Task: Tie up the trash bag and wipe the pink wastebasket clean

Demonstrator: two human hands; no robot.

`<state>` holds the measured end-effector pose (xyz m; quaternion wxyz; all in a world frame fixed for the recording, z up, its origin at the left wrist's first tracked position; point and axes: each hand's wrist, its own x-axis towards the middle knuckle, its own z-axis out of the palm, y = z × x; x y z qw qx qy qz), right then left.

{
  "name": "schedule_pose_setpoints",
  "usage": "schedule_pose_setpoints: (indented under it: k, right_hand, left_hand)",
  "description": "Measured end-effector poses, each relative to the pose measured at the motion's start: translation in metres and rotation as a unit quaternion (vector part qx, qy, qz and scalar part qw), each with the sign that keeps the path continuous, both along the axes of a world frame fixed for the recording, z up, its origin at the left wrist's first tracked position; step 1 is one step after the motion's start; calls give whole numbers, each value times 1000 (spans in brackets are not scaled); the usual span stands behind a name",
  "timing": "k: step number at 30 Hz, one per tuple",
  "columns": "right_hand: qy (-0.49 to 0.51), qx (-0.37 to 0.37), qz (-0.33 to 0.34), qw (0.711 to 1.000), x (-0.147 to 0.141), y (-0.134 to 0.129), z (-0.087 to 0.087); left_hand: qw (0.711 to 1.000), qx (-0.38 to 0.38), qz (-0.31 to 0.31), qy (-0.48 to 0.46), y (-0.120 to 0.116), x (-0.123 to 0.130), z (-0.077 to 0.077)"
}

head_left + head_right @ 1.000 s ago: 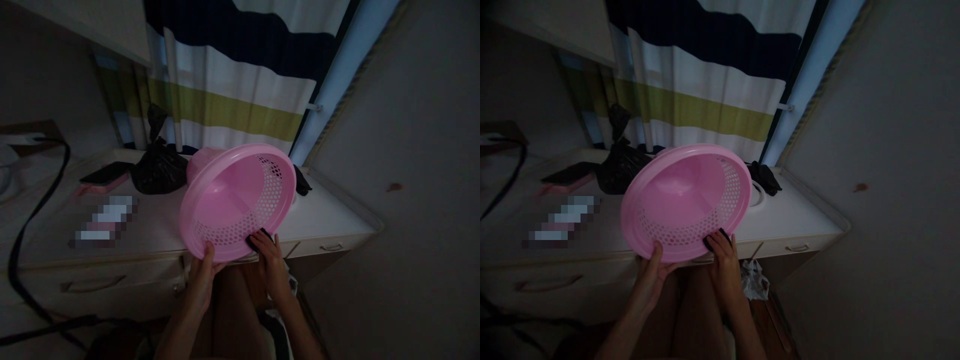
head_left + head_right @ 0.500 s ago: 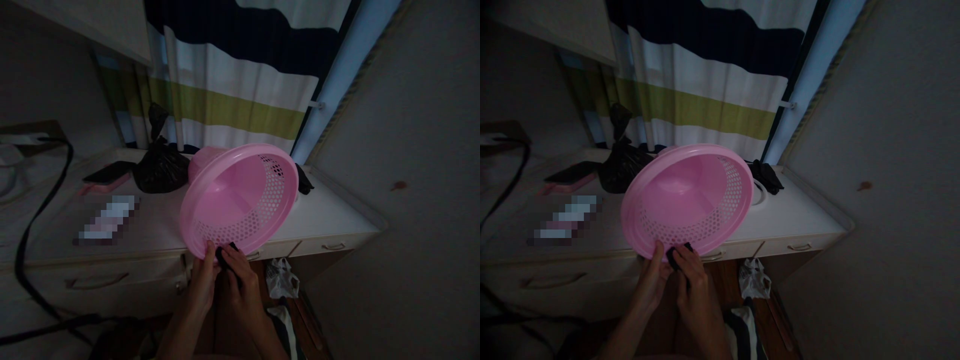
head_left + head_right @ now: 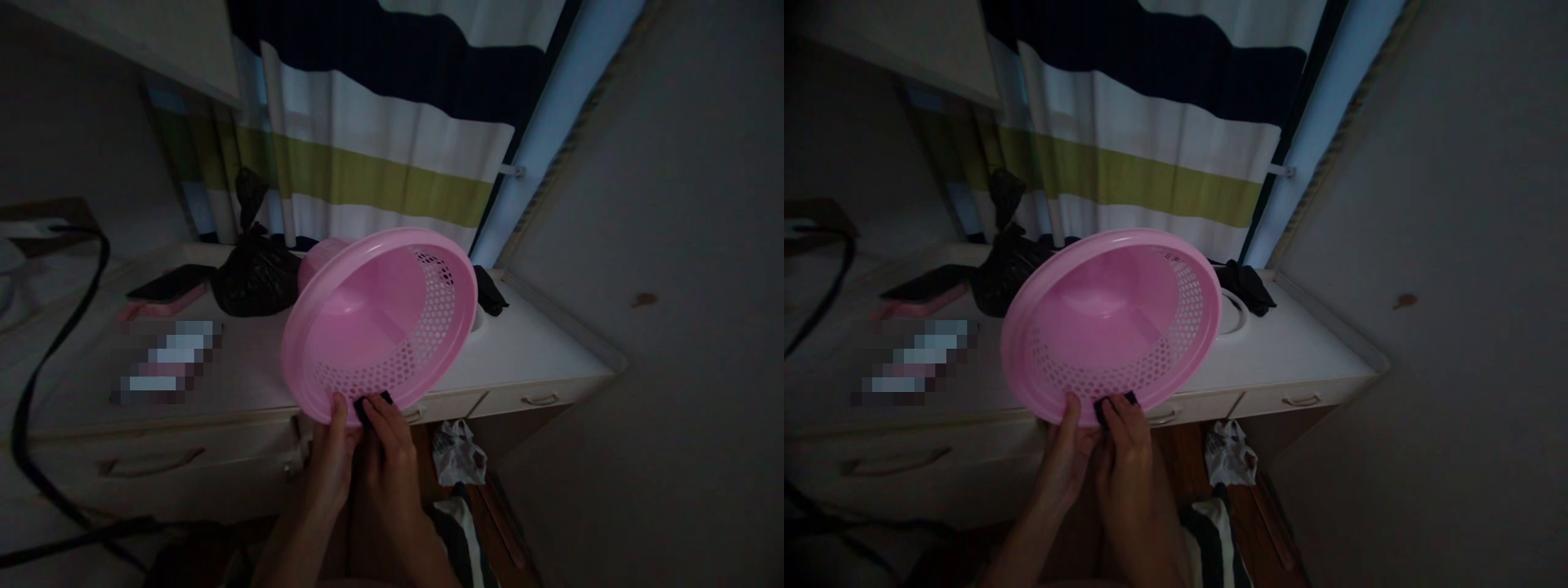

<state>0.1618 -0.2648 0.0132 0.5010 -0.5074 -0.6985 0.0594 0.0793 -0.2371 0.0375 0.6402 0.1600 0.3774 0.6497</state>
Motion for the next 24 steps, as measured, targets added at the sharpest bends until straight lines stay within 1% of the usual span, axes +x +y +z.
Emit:
schedule_pose_setpoints:
  k: [3, 5, 6, 9, 13, 15, 16, 19, 22, 24]
  right_hand:
    - [-2, -23, 34, 999, -22, -11, 11]
    - [-10, -26, 51, 998, -24, -13, 14]
    - [-17, -21, 56, 998, -22, -13, 13]
    - [-55, 2, 48, 997, 0, -7, -1]
    - [-92, 30, -11, 995, 41, 9, -21]
    - [-90, 43, -32, 994, 50, 14, -25]
    - [-81, 45, -41, 995, 50, 16, -25]
    - [-34, 29, -53, 998, 30, 10, -20]
    - [-15, 14, -27, 999, -1, -3, -11]
    - [-23, 6, -3, 1000, -14, -12, -7]
  left_hand:
    - [999, -28, 10, 35, -2, -3, -6]
    - [999, -35, 7, 40, -3, -4, -7]
    - [999, -34, 9, 34, -3, -4, -7]
    - [1000, -20, 7, 7, -3, -2, -2]
    - [1000, 18, -5, 2, -3, 3, 7]
    - [1000, 26, 3, 14, -5, 5, 9]
    - [999, 27, 5, 19, -5, 7, 9]
    - [1000, 25, -3, 17, -5, 9, 6]
    - [1000, 7, -4, 16, -4, 6, 0]
    - [1000, -4, 13, 25, -2, 2, -3]
